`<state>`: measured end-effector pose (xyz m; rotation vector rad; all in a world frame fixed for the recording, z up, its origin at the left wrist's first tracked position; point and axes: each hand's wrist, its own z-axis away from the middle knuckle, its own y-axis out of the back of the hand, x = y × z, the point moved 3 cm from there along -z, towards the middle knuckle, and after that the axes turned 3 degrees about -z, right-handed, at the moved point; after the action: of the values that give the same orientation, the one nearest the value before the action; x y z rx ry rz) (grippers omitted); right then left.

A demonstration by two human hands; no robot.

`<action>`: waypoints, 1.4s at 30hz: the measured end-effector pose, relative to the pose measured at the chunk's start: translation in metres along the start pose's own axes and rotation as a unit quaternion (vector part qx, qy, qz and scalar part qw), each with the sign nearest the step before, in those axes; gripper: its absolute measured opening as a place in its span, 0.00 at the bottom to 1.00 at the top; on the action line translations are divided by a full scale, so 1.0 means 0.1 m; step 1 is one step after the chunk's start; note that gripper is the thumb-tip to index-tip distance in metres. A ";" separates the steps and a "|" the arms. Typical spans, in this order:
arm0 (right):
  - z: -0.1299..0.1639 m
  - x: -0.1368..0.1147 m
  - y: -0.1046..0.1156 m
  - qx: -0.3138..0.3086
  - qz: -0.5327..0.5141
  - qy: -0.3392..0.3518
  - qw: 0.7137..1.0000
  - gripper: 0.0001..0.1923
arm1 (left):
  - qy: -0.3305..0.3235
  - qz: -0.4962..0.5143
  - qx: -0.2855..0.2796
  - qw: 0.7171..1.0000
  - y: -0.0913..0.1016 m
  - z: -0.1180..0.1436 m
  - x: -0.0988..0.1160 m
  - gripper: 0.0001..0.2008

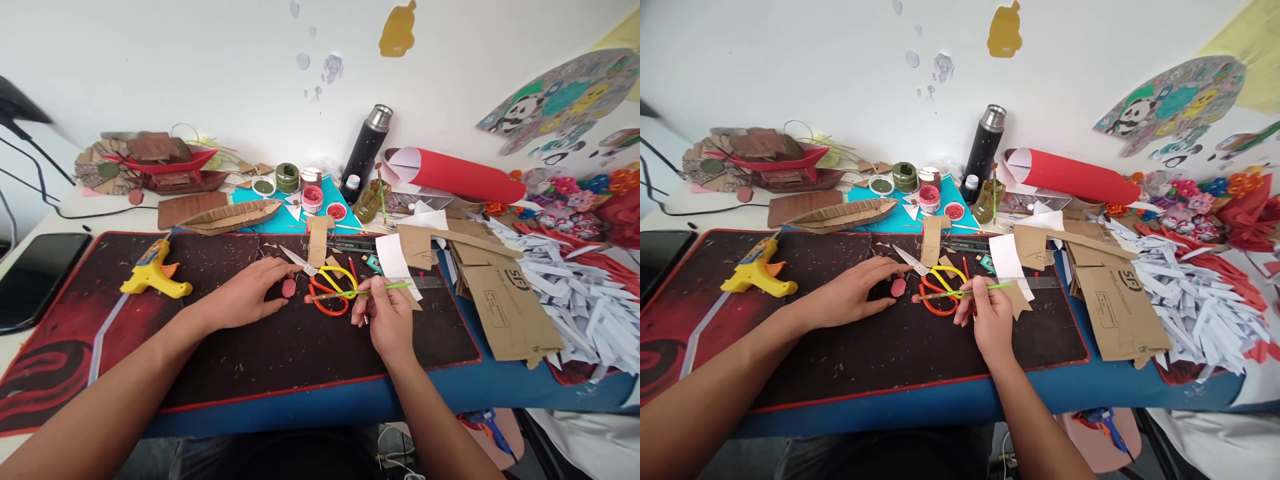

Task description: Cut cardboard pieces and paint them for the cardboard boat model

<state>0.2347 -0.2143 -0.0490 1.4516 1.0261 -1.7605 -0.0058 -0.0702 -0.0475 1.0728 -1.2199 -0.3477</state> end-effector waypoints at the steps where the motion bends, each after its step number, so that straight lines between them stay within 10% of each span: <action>1: 0.00 0.00 -0.01 0.000 -0.001 -0.001 1.000 0.27 | 0.001 0.004 -0.001 1.000 0.00 0.00 0.00 0.29; 20: -0.05 -0.10 -0.40 -0.064 0.063 0.040 0.995 0.28 | -0.006 0.013 0.008 1.000 0.00 -0.03 0.02 0.26; 42: -0.02 -0.06 -0.34 -0.059 0.053 0.037 0.996 0.28 | -0.006 -0.006 0.007 1.000 -0.04 0.00 -0.01 0.28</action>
<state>0.2081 -0.1954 -0.0378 1.4780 1.0515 -1.5559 -0.0047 -0.0717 -0.0518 1.0927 -1.2293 -0.3561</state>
